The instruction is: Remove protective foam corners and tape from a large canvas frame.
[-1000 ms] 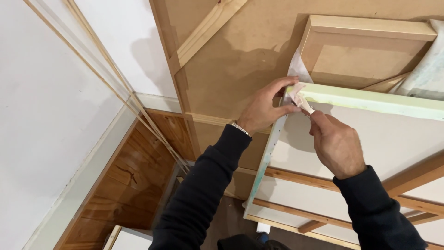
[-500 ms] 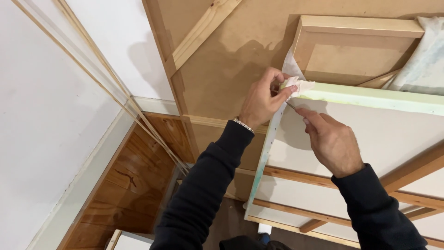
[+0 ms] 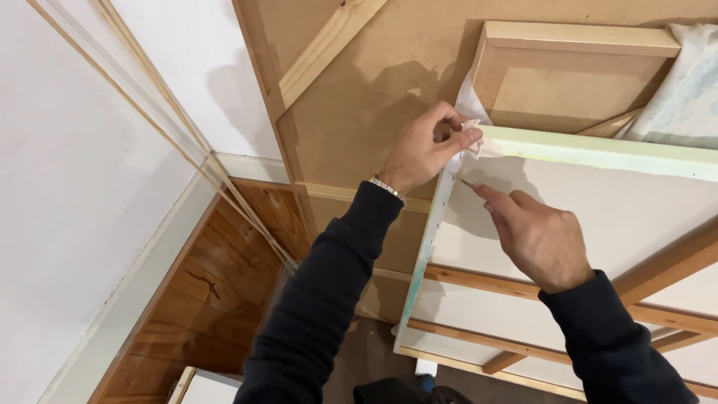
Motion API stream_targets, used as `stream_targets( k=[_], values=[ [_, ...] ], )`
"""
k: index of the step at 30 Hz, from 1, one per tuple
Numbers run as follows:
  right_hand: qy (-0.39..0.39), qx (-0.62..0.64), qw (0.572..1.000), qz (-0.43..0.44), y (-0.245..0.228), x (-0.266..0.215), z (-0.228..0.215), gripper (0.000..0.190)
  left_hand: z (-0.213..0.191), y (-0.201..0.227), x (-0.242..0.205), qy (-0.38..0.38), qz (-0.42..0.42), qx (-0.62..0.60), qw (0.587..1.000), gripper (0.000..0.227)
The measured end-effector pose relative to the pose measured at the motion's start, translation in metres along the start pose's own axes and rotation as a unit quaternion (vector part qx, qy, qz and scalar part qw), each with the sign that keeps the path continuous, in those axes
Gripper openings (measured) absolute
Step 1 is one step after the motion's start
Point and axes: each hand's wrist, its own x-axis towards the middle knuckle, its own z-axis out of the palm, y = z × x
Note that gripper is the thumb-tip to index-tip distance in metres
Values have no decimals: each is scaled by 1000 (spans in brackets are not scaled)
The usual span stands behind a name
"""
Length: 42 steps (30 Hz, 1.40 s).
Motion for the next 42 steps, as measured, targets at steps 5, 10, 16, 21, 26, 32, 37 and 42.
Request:
stream_targets(
  k=[5,10,16,21,26,32,37,42],
  values=[
    [16,-155,983,-96,1,-12,-2,44,0,-4,-1,-17,-6,-51,999,32],
    [49,-243,957,-152,1,-16,-9,57,-3,1,-6,-32,-3,-67,997,33],
    [28,-319,938,-134,15,-18,-10,69,-3,2,-8,-46,-36,-96,994,33],
    [50,-266,955,-119,24,-29,-1,32,-3,6,-11,-34,-20,-60,997,33],
    [45,-272,954,-118,20,-27,-2,20,-3,9,-14,-36,-25,-76,996,34],
    [30,-302,946,-115,15,-26,-6,28,-3,7,-15,-35,-33,-67,997,34],
    [14,-338,934,-116,12,-24,-9,52,-3,11,-16,-39,-44,-70,996,35],
    [11,-291,951,-105,20,-33,0,17,-3,12,-17,-34,-43,-49,997,35]
  ],
)
